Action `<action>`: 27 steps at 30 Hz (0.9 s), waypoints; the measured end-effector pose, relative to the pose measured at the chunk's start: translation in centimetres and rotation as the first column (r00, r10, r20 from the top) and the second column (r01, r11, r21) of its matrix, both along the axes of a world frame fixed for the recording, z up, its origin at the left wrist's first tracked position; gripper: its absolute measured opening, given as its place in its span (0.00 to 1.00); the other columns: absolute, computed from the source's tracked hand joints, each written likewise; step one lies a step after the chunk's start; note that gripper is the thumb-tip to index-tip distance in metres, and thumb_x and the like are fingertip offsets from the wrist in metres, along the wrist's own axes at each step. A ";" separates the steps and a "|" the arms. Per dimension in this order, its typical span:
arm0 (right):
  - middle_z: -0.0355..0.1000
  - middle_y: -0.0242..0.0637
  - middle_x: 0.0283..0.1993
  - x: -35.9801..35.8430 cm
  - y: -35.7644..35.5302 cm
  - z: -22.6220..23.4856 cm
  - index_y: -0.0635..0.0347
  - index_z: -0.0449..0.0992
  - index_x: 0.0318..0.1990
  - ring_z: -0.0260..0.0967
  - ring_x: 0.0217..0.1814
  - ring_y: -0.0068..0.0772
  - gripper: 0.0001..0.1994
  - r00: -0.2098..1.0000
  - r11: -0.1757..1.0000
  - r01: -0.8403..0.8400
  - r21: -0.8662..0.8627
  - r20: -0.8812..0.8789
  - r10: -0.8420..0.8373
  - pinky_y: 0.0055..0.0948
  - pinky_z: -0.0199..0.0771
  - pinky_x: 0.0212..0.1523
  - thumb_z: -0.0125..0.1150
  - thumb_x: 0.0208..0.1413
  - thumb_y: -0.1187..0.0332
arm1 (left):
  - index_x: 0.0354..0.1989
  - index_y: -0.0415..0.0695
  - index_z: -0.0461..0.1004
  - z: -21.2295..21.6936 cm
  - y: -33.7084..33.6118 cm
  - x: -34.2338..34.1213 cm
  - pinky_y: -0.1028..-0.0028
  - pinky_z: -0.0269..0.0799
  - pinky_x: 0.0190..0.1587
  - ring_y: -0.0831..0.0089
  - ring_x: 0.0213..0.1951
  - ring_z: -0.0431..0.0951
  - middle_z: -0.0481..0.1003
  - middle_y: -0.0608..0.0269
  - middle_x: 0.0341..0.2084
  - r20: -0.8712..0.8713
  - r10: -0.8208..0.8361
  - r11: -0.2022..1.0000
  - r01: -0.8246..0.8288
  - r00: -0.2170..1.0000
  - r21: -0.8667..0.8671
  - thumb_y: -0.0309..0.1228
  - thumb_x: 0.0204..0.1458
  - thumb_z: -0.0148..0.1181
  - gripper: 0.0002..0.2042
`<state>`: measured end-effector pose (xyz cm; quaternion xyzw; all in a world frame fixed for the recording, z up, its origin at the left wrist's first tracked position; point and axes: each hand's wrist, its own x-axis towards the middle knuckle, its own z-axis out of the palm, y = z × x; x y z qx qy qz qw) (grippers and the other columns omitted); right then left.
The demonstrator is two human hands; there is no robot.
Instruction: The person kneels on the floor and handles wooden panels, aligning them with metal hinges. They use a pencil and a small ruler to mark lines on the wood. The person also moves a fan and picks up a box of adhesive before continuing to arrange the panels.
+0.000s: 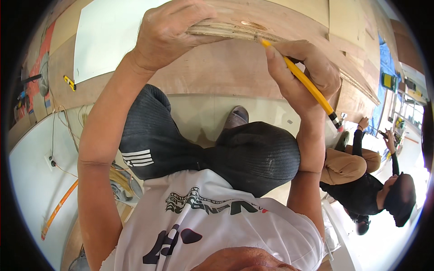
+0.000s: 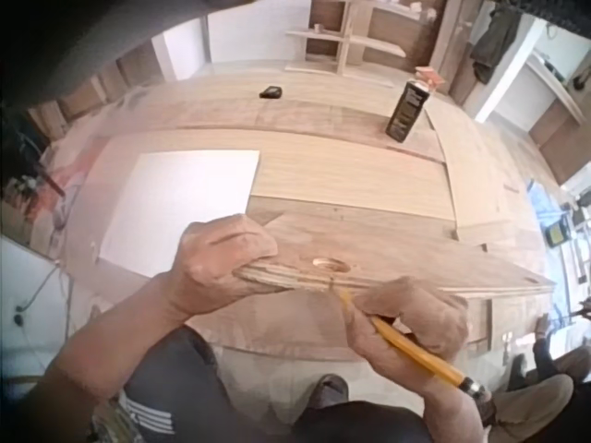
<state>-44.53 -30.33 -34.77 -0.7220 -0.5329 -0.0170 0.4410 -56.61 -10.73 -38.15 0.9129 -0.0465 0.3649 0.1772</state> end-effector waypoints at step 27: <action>0.73 0.35 0.27 15.3 -24.7 -3.5 0.68 0.73 0.30 0.68 0.30 0.20 0.03 0.913 0.889 0.392 0.239 -0.225 -0.342 0.42 0.64 0.58 0.58 0.49 0.76 | 0.38 0.34 0.74 -1.7 -1.1 -2.0 0.69 0.75 0.36 0.58 0.34 0.77 0.76 0.50 0.33 -0.236 0.065 0.985 -0.024 0.970 0.172 0.28 0.41 0.69 0.17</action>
